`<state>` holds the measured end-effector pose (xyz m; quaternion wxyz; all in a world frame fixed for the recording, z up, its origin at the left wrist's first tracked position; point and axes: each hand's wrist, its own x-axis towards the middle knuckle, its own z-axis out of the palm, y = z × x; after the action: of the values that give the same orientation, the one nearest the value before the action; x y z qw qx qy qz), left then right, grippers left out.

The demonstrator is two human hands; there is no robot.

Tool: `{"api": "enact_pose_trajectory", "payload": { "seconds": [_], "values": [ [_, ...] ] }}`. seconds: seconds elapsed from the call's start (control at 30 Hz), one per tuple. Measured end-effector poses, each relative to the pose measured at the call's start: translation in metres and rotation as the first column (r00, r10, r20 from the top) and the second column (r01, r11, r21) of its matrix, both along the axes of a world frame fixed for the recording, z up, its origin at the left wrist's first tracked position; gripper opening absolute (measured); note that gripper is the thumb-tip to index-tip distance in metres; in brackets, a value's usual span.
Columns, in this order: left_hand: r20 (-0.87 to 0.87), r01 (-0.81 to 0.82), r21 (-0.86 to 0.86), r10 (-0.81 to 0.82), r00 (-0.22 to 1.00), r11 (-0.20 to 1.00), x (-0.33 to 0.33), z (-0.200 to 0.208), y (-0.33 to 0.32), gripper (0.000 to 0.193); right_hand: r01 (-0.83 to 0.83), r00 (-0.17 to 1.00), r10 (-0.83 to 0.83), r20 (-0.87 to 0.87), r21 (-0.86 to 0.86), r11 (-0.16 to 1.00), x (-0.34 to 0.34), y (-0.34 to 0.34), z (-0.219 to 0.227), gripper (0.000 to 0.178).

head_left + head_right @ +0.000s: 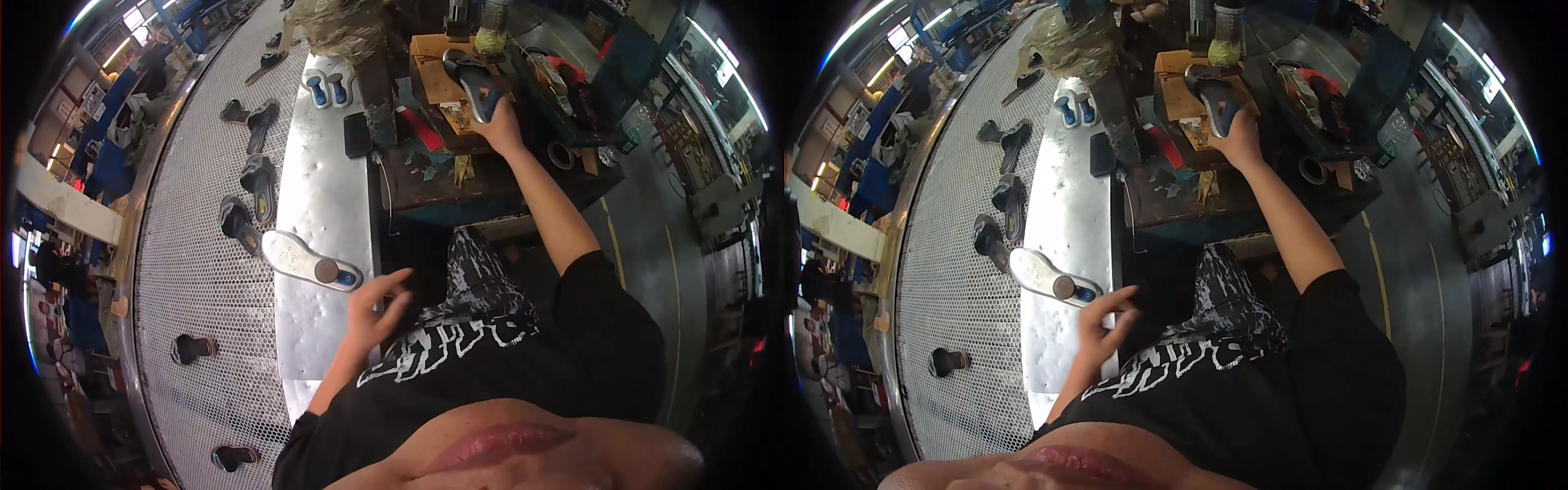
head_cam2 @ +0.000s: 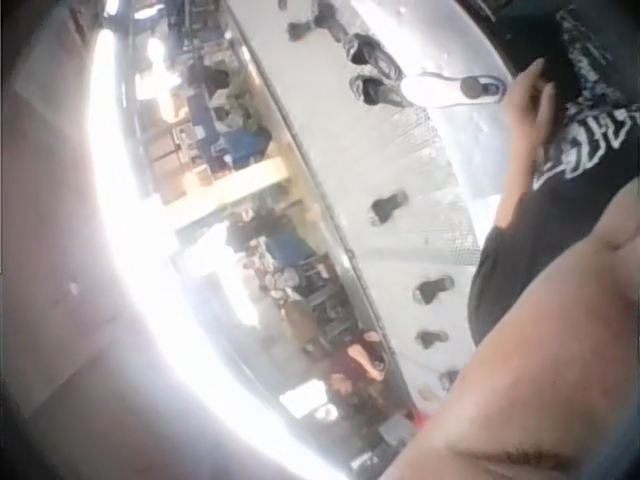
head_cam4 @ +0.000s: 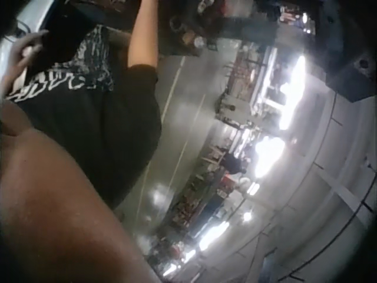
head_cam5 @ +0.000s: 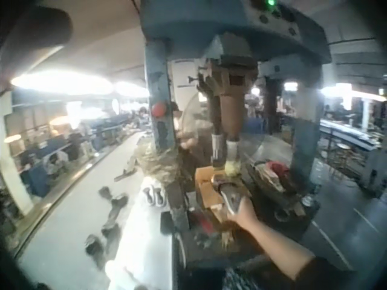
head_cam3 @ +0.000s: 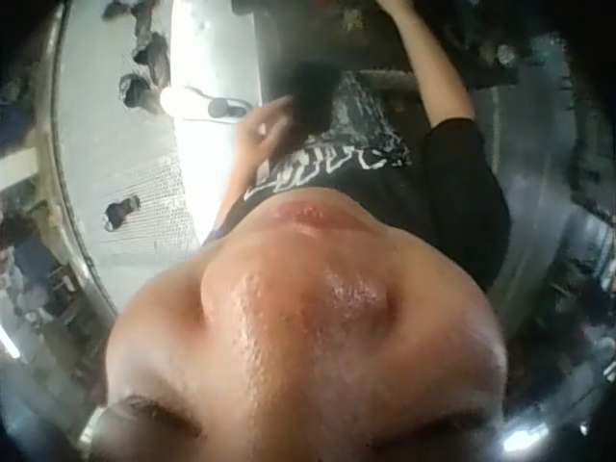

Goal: Applying adhesive to shoe soles and attaching them to uppers on a conveyor assembly line.

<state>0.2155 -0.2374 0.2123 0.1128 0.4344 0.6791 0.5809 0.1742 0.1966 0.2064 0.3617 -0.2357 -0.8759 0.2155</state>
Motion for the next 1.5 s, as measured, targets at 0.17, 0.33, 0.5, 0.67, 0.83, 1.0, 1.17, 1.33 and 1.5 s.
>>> {"api": "enact_pose_trajectory", "payload": {
  "seconds": [0.17,0.33,0.5,0.67,0.83,1.0,1.17,1.33,1.5],
  "values": [
    [-0.185,-0.688,0.137,0.701,0.689,0.712,-0.072,-0.053,-0.141,0.040,0.052,0.996,-0.039,-0.080,0.173,0.983,-0.017,-0.002,-0.029,0.091],
    [-0.692,-0.907,-0.344,0.719,0.070,-0.243,-0.157,-0.100,-0.317,0.065,0.147,0.986,-0.155,0.063,0.115,0.982,-0.016,-0.005,0.009,0.084],
    [-0.822,-0.821,-0.422,0.545,0.167,-0.385,-0.166,-0.134,-0.397,0.060,0.297,0.947,-0.320,0.032,0.292,0.909,-0.036,0.006,0.006,0.090],
    [-0.768,-0.888,-0.414,0.599,0.224,-0.199,-0.160,-0.140,-0.356,0.059,0.180,0.963,-0.149,-0.226,0.120,0.976,-0.037,0.004,0.021,0.078],
    [-0.749,-0.895,-0.432,0.596,0.290,-0.108,-0.167,-0.144,-0.332,0.058,0.081,0.974,-0.108,-0.200,-0.139,0.987,-0.026,0.008,0.044,0.072],
    [-0.737,-0.899,-0.435,0.590,0.329,-0.042,-0.174,-0.142,-0.321,0.058,0.144,0.986,-0.138,0.097,-0.062,0.988,-0.022,0.011,0.061,0.068],
    [-0.727,-0.911,-0.412,0.592,0.349,0.030,-0.171,-0.138,-0.335,0.057,0.136,0.987,-0.136,0.082,0.004,0.991,-0.030,0.010,0.064,0.062],
    [-0.759,-0.921,-0.387,0.549,0.351,0.055,-0.175,-0.122,-0.336,0.056,0.117,0.968,-0.109,0.227,-0.020,0.993,-0.036,0.005,0.049,0.064],
    [0.750,-0.847,0.130,0.508,0.424,0.516,-0.153,-0.047,-0.275,0.044,0.128,0.986,-0.123,0.113,-0.036,0.991,-0.001,0.012,0.009,0.089]
  ]
}}
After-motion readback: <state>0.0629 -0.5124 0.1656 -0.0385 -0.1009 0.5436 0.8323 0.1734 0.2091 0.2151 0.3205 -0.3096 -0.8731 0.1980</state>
